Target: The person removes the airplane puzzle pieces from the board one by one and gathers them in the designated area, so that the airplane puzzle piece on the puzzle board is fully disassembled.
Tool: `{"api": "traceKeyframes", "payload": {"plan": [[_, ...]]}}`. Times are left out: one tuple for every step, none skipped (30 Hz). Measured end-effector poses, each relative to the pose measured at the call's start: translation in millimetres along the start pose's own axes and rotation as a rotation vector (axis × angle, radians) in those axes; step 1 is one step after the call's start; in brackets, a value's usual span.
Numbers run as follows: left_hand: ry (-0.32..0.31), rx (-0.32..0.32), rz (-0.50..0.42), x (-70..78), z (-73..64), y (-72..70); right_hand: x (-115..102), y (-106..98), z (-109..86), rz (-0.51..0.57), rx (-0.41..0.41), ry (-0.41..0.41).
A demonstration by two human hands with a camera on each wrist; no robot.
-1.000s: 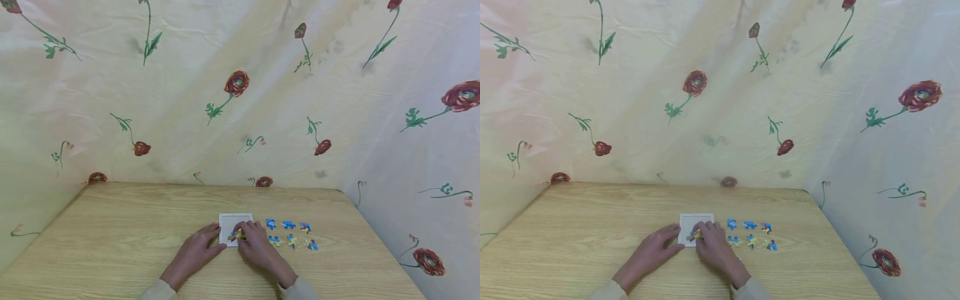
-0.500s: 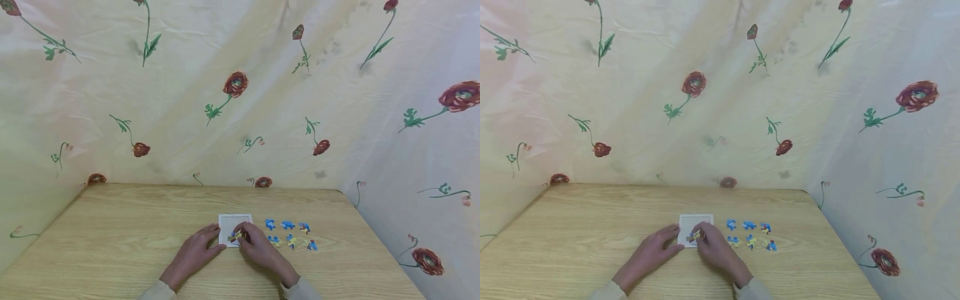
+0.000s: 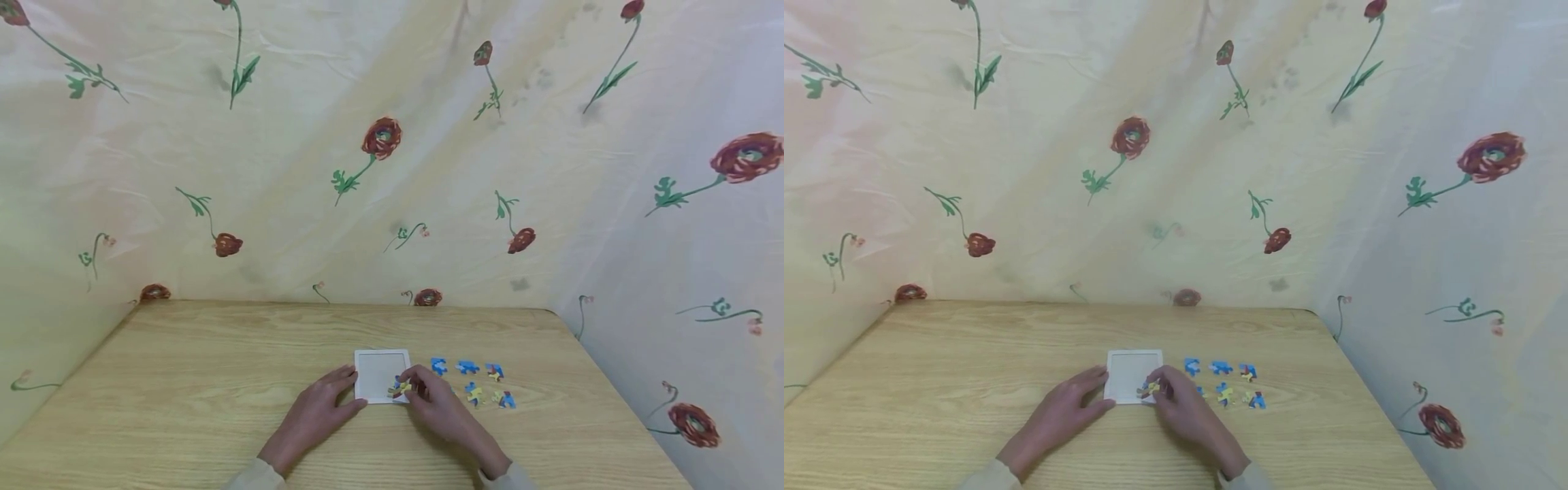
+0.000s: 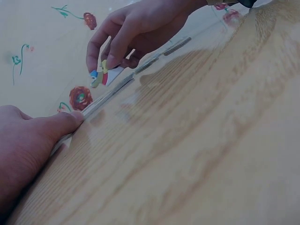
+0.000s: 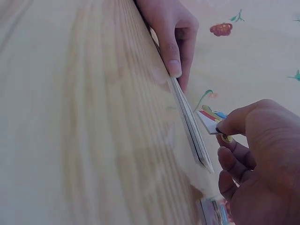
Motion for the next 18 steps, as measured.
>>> {"api": "traceKeyframes", "payload": {"plan": [[-0.002, 0.0, -0.001, -0.3, -0.1, -0.1, 1.3, -2.1, -1.1, -0.004, 0.003, 0.003], [-0.003, 0.001, -0.003, -0.4, -0.2, -0.2, 2.7, -4.3, -2.3, -0.008, 0.006, 0.005], [-0.005, 0.0, -0.004, -0.5, -0.5, -0.2, 4.2, -6.8, -3.7, -0.018, 0.01, 0.009], [-0.005, 0.0, -0.005, -0.6, -0.6, -0.2, 5.7, -9.2, -5.0, -0.031, 0.014, 0.009], [-0.005, -0.001, -0.005, -0.3, -0.7, -0.4, 6.4, -11.9, -6.3, -0.031, 0.019, 0.008], [-0.004, -0.002, -0.006, -0.2, -0.9, -0.4, 6.8, -14.6, -7.7, -0.029, 0.024, 0.003], [-0.005, -0.003, -0.005, 0.1, -1.0, -0.6, 6.6, -17.3, -9.0, -0.024, 0.028, -0.003], [-0.007, -0.004, -0.005, 0.1, -1.0, -0.7, 6.4, -20.0, -10.3, -0.019, 0.033, -0.008], [-0.009, -0.005, -0.006, 0.1, -1.1, -0.8, 6.1, -22.4, -11.4, -0.016, 0.036, -0.015], [-0.009, -0.005, -0.005, 0.2, -1.1, -0.9, 6.0, -24.6, -12.4, -0.011, 0.038, -0.019], [-0.009, -0.005, -0.004, 0.5, -1.2, -1.1, 5.8, -26.6, -13.3, -0.004, 0.037, -0.022], [-0.01, -0.006, -0.003, 0.5, -1.3, -1.1, 6.2, -28.6, -14.3, -0.001, 0.037, -0.023], [-0.012, -0.007, -0.003, 0.5, -1.2, -1.2, 6.5, -30.6, -15.3, 0.001, 0.037, -0.024], [-0.013, -0.009, -0.003, 0.4, -1.3, -1.1, 7.1, -32.5, -16.2, -0.001, 0.036, -0.024], [-0.013, -0.01, -0.003, 0.6, -1.3, -1.2, 7.6, -34.2, -17.2, -0.002, 0.035, -0.024], [-0.015, -0.011, -0.002, 0.5, -1.4, -1.3, 8.1, -36.0, -18.2, -0.007, 0.034, -0.024], [-0.017, -0.014, -0.001, 0.1, -1.5, -1.1, 8.9, -37.9, -19.3, -0.014, 0.035, -0.02], [-0.018, -0.017, 0.0, -0.2, -1.5, -0.8, 10.1, -39.9, -20.4, -0.025, 0.037, -0.015]]}}
Point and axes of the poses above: each hand's wrist, its own z-axis towards the middle knuckle, its own y-axis out of the palm, x = y × z, the point moved 10 cm from there along z, towards the middle knuckle, and after that the axes turned 15 degrees about x, right-handed, at the moved point
